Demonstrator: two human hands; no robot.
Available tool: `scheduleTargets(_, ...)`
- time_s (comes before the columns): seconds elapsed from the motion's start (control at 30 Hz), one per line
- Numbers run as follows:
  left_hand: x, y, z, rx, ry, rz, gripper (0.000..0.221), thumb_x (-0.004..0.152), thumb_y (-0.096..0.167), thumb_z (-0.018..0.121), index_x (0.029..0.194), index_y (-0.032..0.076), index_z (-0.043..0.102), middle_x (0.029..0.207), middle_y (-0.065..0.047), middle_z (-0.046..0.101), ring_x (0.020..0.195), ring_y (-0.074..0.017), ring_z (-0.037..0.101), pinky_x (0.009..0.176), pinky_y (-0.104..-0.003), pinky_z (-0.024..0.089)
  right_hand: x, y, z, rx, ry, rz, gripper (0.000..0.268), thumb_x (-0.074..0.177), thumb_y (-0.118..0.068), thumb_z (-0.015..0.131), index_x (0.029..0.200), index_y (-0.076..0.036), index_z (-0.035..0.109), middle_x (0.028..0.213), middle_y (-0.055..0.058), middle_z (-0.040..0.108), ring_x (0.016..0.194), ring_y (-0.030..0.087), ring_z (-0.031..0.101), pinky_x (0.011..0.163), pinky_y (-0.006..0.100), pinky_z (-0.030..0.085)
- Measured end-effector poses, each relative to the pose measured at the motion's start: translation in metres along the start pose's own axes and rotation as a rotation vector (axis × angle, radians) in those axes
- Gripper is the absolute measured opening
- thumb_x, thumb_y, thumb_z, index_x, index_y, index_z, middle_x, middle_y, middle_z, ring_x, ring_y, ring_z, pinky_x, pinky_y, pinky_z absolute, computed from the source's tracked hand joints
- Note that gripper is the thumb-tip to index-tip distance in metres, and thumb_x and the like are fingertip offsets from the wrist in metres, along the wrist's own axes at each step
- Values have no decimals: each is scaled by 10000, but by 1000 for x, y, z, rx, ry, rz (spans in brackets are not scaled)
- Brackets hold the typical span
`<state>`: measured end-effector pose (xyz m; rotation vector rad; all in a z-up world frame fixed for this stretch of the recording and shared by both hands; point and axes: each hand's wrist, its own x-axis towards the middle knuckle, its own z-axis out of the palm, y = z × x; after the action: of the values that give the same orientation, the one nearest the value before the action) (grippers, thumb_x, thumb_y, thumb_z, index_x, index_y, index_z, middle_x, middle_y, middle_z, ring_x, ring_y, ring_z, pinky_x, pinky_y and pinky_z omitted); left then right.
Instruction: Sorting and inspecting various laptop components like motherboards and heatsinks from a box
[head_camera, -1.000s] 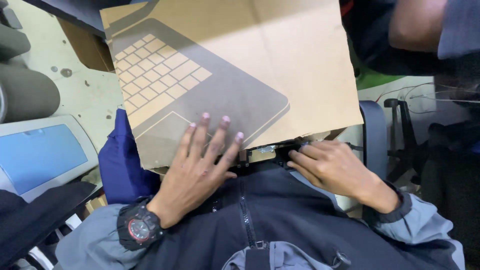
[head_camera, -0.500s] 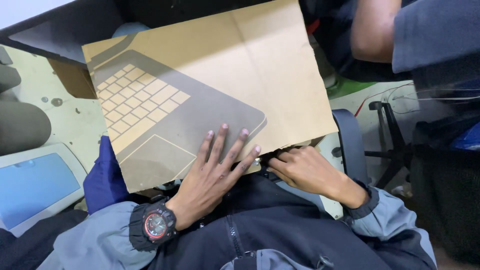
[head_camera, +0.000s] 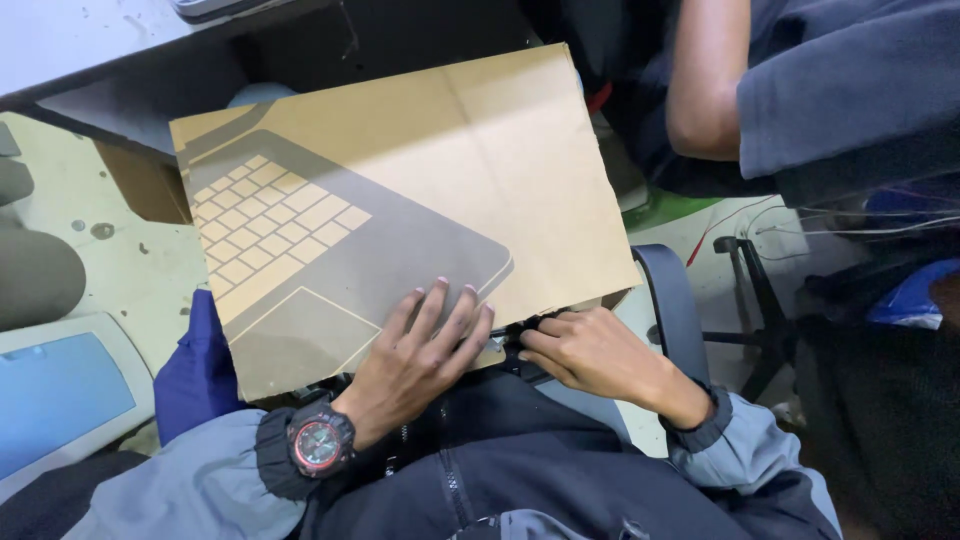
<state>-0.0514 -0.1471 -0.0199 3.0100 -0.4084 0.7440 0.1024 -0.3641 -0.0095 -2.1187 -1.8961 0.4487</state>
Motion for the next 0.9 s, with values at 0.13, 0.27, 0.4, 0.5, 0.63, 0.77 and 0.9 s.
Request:
scheduleTargets(0.13, 1, 0, 6, 33, 6, 0, 297, 1052, 191, 451, 1269, 125, 643, 1240, -197, 619, 1170, -441, 622, 977, -512, 504, -4, 5, 6, 1, -33, -7, 249, 1021, -313, 551, 829, -162, 602, 649, 27, 585, 598, 275, 668, 475, 386, 525)
scheduleTargets(0.27, 7, -8, -25, -31, -33, -24, 370, 1023, 233, 517, 1366, 119, 595, 1286, -179, 591, 1238, -441, 578, 1023, -499, 473, -1, 0, -6, -1, -13, 11, 234, 1018, -286, 553, 837, -162, 634, 627, 20, 608, 584, 266, 680, 475, 385, 527)
scheduleTargets(0.4, 10, -20, -51, -139, -206, -109, 728, 942, 612, 617, 1485, 147, 481, 1485, -157, 512, 1388, -394, 478, 1076, -517, 454, 2, -3, -18, 57, 25, -42, 283, 1059, -292, 579, 864, -102, 658, 651, 59, 628, 532, 293, 629, 468, 413, 449)
scheduleTargets(0.5, 10, -38, -62, -191, -129, -242, 715, 980, 655, 540, 1469, 136, 489, 1476, -164, 529, 1392, -376, 493, 1088, -541, 486, 2, -8, -23, 104, 111, -99, 240, 1046, -262, 602, 932, -79, 706, 620, 50, 604, 506, 236, 598, 419, 383, 403)
scheduleTargets(0.63, 5, -80, -80, -22, -153, -524, 734, 940, 612, 607, 1445, 83, 549, 1503, -222, 551, 1402, -407, 514, 1123, -546, 492, 3, -18, -46, 269, 381, -280, 171, 985, -130, 700, 1010, 39, 701, 734, 93, 678, 549, 226, 630, 459, 343, 458)
scheduleTargets(0.77, -29, -123, -91, -96, -283, -811, 855, 972, 589, 460, 1604, 35, 298, 1652, -291, 304, 1505, -466, 324, 1170, -654, 302, -11, 6, -75, 329, 609, -77, 113, 914, -130, 704, 866, -34, 741, 828, 76, 792, 708, 186, 795, 662, 287, 669)
scheduleTargets(0.9, -46, -153, -96, -293, -538, -1152, 1016, 889, 601, 494, 1641, 15, 145, 1625, -211, 348, 1434, -430, 385, 1092, -553, 359, -5, 51, -77, 102, 542, 301, 230, 1018, -165, 622, 1160, 9, 672, 1154, 148, 716, 1064, 281, 691, 933, 377, 527)
